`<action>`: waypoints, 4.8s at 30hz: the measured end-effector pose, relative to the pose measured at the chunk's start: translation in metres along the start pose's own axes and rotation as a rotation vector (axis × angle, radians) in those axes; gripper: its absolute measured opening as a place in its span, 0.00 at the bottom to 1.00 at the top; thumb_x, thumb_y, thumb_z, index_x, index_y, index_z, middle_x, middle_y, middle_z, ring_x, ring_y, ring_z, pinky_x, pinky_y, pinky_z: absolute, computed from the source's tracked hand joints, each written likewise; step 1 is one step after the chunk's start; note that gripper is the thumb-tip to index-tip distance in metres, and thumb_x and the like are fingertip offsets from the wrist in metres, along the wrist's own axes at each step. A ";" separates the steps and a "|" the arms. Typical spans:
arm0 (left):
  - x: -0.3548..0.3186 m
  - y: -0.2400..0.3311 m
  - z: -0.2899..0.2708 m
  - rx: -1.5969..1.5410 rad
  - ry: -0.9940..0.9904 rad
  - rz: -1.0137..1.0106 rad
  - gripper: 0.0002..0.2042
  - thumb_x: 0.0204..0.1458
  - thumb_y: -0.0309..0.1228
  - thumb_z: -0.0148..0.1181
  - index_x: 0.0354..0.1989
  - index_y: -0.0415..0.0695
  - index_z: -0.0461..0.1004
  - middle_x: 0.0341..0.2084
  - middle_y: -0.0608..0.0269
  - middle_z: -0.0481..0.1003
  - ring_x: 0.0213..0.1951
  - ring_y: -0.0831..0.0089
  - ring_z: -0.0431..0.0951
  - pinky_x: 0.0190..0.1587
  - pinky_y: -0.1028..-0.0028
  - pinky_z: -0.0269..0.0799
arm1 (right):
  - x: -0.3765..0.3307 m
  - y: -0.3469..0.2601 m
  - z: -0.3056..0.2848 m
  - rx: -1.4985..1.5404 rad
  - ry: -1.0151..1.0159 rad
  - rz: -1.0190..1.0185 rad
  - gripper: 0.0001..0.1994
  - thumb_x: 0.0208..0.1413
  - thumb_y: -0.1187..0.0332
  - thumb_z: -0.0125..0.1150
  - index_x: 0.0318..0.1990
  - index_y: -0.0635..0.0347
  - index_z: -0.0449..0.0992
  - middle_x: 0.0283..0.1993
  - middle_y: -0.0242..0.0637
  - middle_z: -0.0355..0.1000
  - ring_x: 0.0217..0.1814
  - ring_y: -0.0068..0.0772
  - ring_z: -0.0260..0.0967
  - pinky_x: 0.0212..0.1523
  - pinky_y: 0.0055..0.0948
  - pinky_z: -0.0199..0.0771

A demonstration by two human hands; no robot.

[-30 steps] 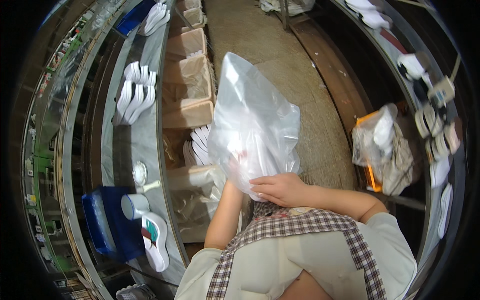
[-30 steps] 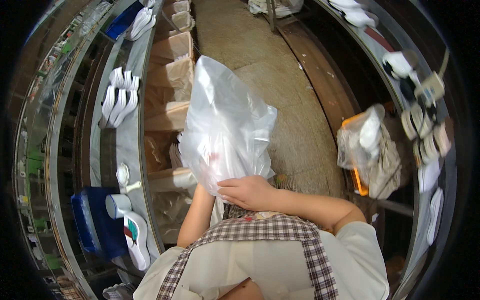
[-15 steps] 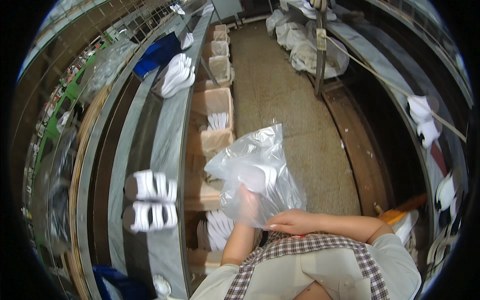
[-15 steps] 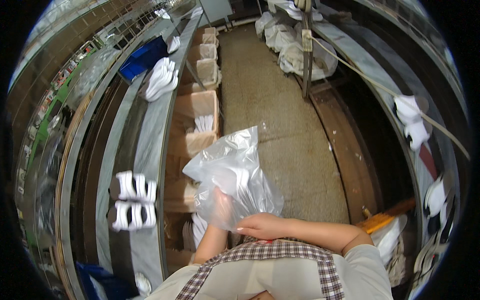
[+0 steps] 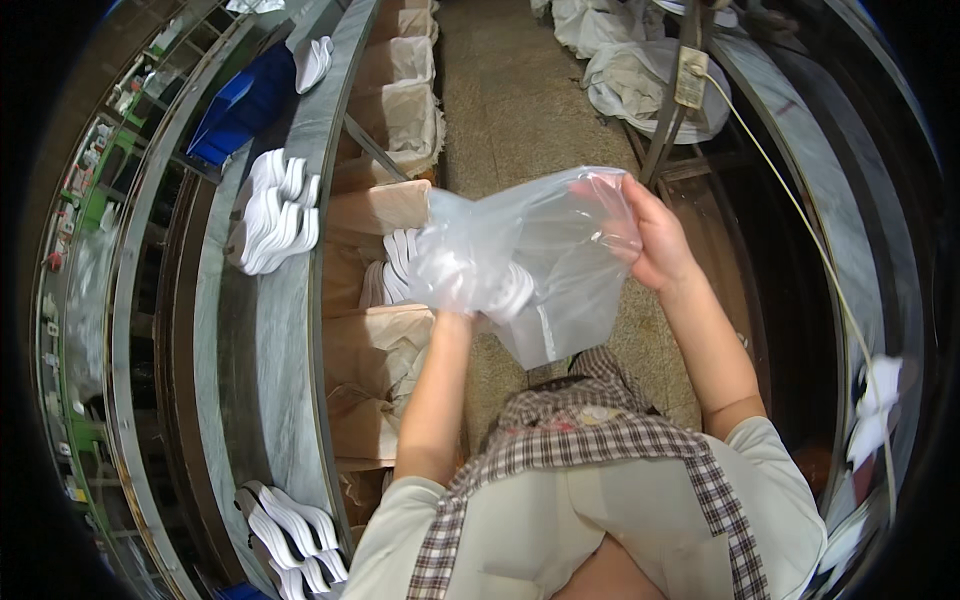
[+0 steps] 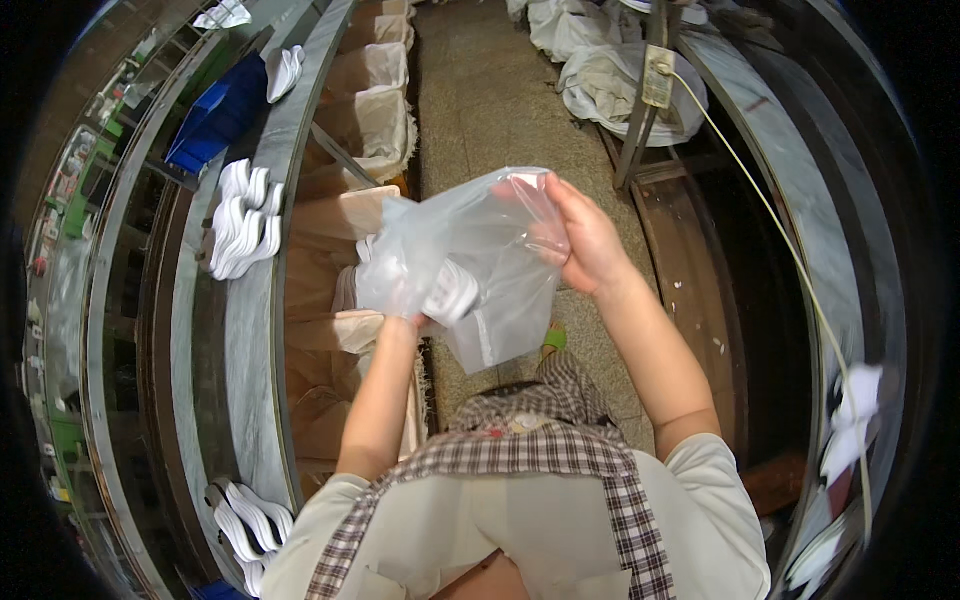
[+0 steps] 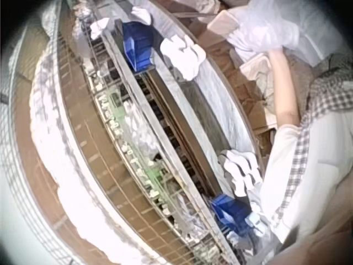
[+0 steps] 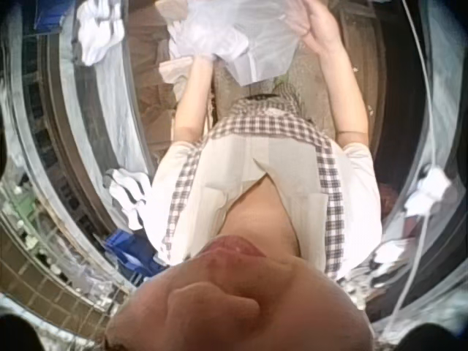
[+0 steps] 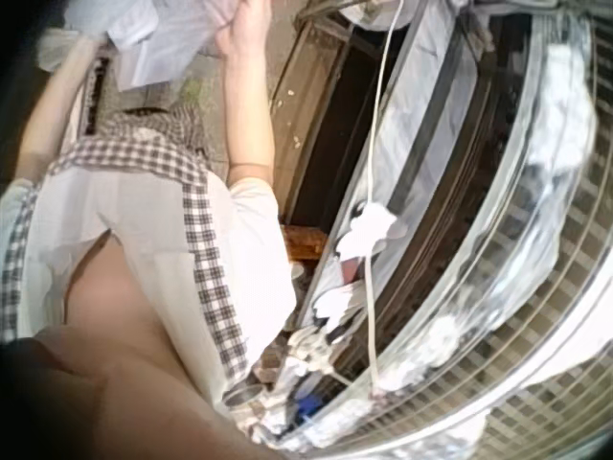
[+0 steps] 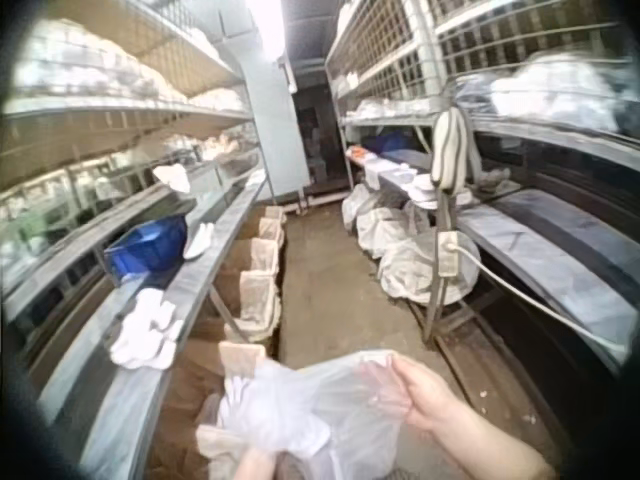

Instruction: The person repeatedly picks up white slipper-style shoes from shelves and bins, inspects them by turning them over, and places them into a large fabric bag. The person also handles a plastic bag and writes on a clipboard with a pen.

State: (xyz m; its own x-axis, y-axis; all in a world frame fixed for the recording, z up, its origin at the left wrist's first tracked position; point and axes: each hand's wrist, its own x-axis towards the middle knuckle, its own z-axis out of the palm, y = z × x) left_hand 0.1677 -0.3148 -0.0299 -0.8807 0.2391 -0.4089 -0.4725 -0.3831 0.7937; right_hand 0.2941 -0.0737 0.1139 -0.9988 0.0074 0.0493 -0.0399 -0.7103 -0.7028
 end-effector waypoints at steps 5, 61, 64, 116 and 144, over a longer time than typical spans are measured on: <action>0.109 0.070 0.061 -0.011 0.100 -0.022 0.21 0.50 0.32 0.57 0.50 0.36 0.63 0.46 0.54 0.67 0.48 0.68 0.66 0.48 0.69 0.64 | 0.127 -0.036 -0.012 -0.313 -0.160 0.248 0.20 0.63 0.58 0.38 0.49 0.65 0.69 0.47 0.41 0.71 0.21 0.13 0.60 0.15 0.13 0.57; 1.493 0.598 0.513 0.444 -0.220 0.464 0.06 0.49 0.21 0.48 0.21 0.39 0.63 0.39 0.62 0.72 0.27 0.84 0.62 0.31 0.83 0.59 | 1.896 -0.283 -0.535 -1.182 -0.121 0.231 0.10 0.54 0.65 0.54 0.35 0.65 0.73 0.28 0.29 0.70 0.32 0.22 0.66 0.34 0.24 0.66; 1.541 0.627 0.499 0.444 -0.136 0.251 0.03 0.49 0.21 0.48 0.25 0.37 0.67 0.39 0.62 0.73 0.27 0.84 0.63 0.31 0.83 0.60 | 2.005 -0.254 -0.512 -1.000 -0.225 0.011 0.09 0.56 0.68 0.52 0.38 0.65 0.73 0.31 0.30 0.71 0.36 0.21 0.66 0.39 0.22 0.66; 2.022 0.796 0.540 -0.470 1.006 0.588 0.13 0.55 0.39 0.53 0.41 0.41 0.67 0.20 0.75 0.59 0.20 0.84 0.54 0.23 0.82 0.48 | 2.432 -0.222 -0.565 -1.246 -2.229 1.206 0.16 0.57 0.62 0.46 0.41 0.67 0.71 0.35 0.40 0.71 0.37 0.31 0.66 0.40 0.35 0.65; 2.061 0.831 0.527 -0.433 1.025 0.416 0.15 0.54 0.41 0.55 0.35 0.39 0.73 0.27 0.62 0.75 0.23 0.81 0.70 0.25 0.81 0.61 | 2.380 -0.100 -0.567 -1.440 -3.050 0.448 0.08 0.50 0.74 0.49 0.32 0.71 0.73 0.32 0.50 0.70 0.35 0.46 0.67 0.35 0.40 0.67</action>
State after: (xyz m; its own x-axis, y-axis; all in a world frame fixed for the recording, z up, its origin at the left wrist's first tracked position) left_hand -2.0227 0.3297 0.0236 -0.4918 -0.7252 -0.4820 0.0573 -0.5793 0.8131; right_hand -2.0955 0.4140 -0.1008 0.5746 -0.2703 -0.7725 -0.8071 -0.3435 -0.4802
